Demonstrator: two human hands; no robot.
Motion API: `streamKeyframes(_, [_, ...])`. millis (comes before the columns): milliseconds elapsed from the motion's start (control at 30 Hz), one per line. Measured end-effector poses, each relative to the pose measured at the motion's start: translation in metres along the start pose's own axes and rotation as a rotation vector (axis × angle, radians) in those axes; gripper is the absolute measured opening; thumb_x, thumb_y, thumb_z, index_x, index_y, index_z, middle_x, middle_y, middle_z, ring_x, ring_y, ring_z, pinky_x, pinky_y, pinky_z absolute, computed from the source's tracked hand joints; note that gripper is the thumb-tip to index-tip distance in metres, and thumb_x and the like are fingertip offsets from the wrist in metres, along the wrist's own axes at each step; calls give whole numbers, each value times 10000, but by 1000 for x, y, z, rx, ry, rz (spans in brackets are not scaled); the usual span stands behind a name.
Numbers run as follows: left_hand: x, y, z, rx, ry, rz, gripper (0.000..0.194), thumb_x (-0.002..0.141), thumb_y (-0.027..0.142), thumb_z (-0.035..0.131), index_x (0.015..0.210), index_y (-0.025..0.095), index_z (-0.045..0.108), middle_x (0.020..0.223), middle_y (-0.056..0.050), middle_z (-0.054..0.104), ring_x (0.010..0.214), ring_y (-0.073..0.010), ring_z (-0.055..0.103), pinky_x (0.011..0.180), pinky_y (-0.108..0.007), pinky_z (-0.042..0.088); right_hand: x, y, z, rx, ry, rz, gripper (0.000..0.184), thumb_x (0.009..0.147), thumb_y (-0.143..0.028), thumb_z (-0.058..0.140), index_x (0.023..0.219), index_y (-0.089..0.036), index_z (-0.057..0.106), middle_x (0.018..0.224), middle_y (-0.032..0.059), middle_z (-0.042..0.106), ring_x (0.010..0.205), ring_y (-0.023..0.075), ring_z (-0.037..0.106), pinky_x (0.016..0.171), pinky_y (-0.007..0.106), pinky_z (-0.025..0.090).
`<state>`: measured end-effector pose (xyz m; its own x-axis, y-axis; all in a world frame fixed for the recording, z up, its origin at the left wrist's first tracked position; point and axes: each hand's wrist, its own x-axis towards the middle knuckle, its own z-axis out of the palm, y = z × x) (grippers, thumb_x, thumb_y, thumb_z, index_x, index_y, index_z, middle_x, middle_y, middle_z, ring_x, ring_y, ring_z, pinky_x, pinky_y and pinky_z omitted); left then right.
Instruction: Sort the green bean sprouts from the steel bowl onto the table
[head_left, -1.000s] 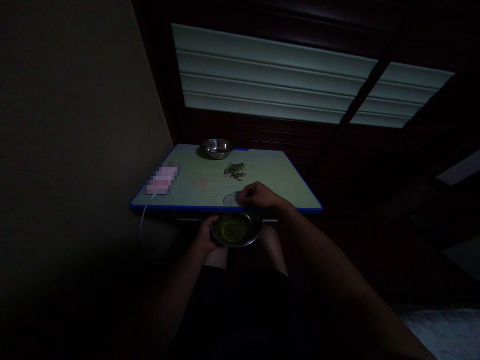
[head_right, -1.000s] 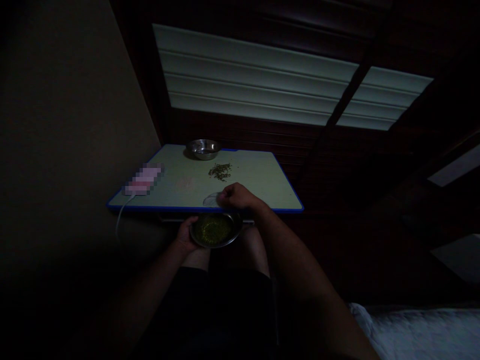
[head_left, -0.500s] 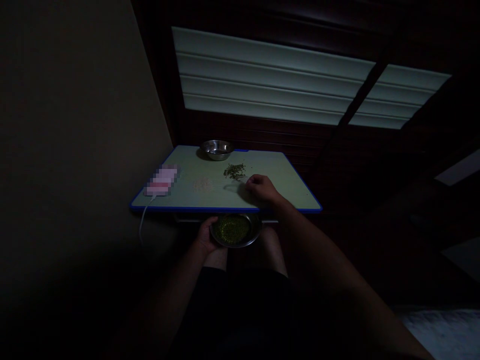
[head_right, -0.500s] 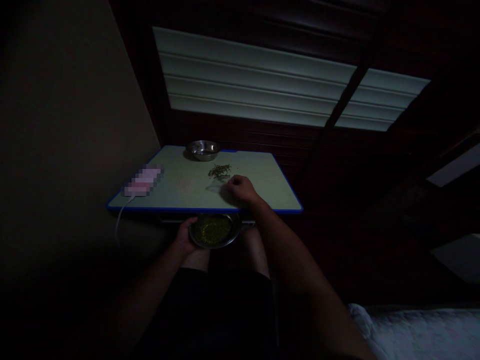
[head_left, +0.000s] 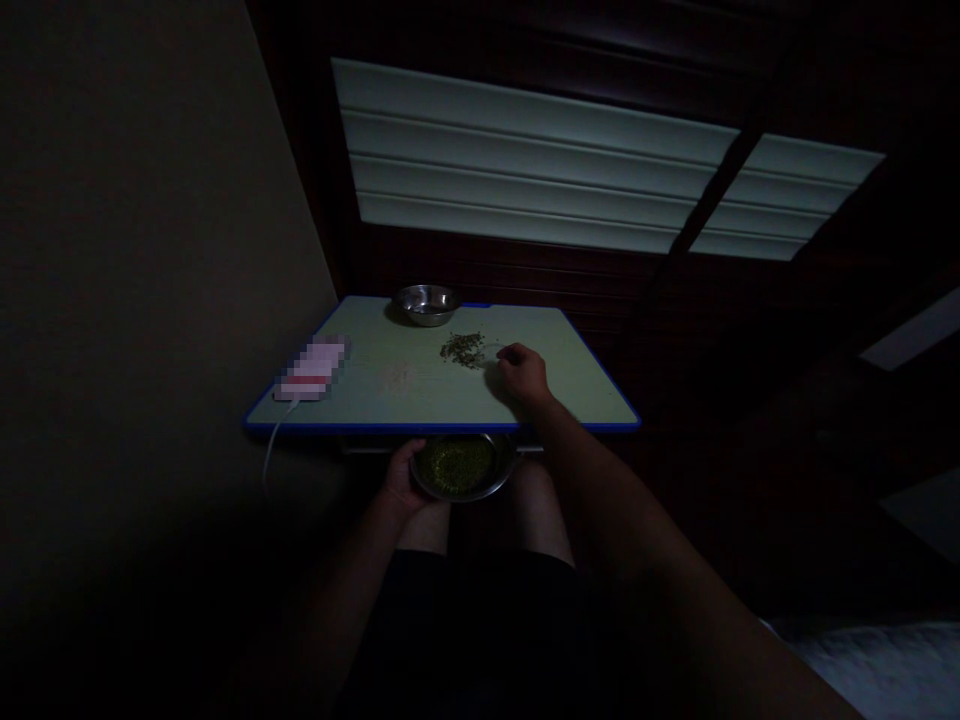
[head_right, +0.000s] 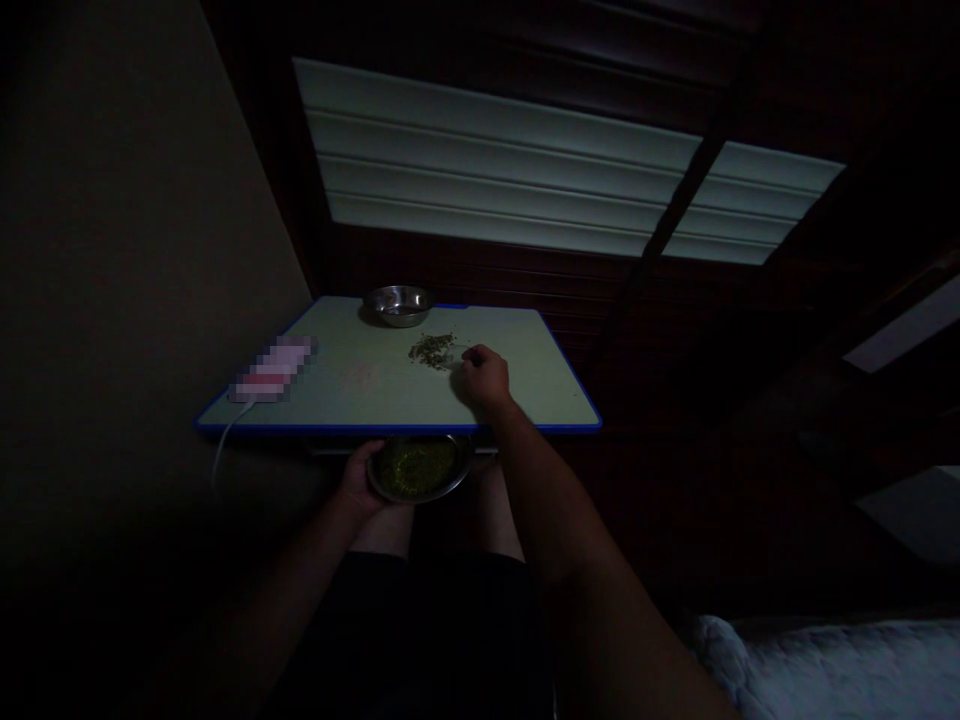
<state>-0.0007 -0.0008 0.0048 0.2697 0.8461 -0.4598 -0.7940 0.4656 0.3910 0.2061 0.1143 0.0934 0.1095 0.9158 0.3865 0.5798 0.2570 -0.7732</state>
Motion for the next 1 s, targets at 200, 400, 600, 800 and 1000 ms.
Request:
streamKeyframes(200, [8,-1,-3,-12,35,7,430,708,215,600,1130,160,661,806,-100,775,779,-311,727,878,-531,508,3,3,3,-63,-64,18,216,737,-200,525,880,-174,685,890,39,707,829,146,612,815,254,451])
streamKeyframes(400, [9,-1,-2,-14,43,2,430,703,213,603,1124,151,662,806,-108,772,789,-323,725,906,-557,486,2,3,3,57,-53,-12,205,730,-226,516,834,-162,680,839,36,697,795,146,611,796,261,459])
streamKeyframes(600, [8,-1,-2,-7,54,1,408,707,224,599,1102,151,671,812,-113,774,798,-328,726,882,-567,500,1,1,0,-63,2,35,197,731,-233,514,820,-171,678,825,36,692,789,150,600,780,257,449])
streamKeyframes(800, [7,-1,-1,2,64,2,408,702,225,605,1098,153,671,814,-115,771,814,-336,724,858,-572,510,-1,-3,0,-73,-22,33,162,714,-226,521,767,-177,667,776,19,683,752,144,591,744,248,443])
streamKeyframes(1000, [4,-1,5,12,97,26,379,713,206,594,1078,138,673,782,-111,765,768,-319,721,885,-563,497,-2,-6,-1,-16,-9,49,160,714,-251,517,747,-174,653,745,18,672,728,141,578,716,239,432])
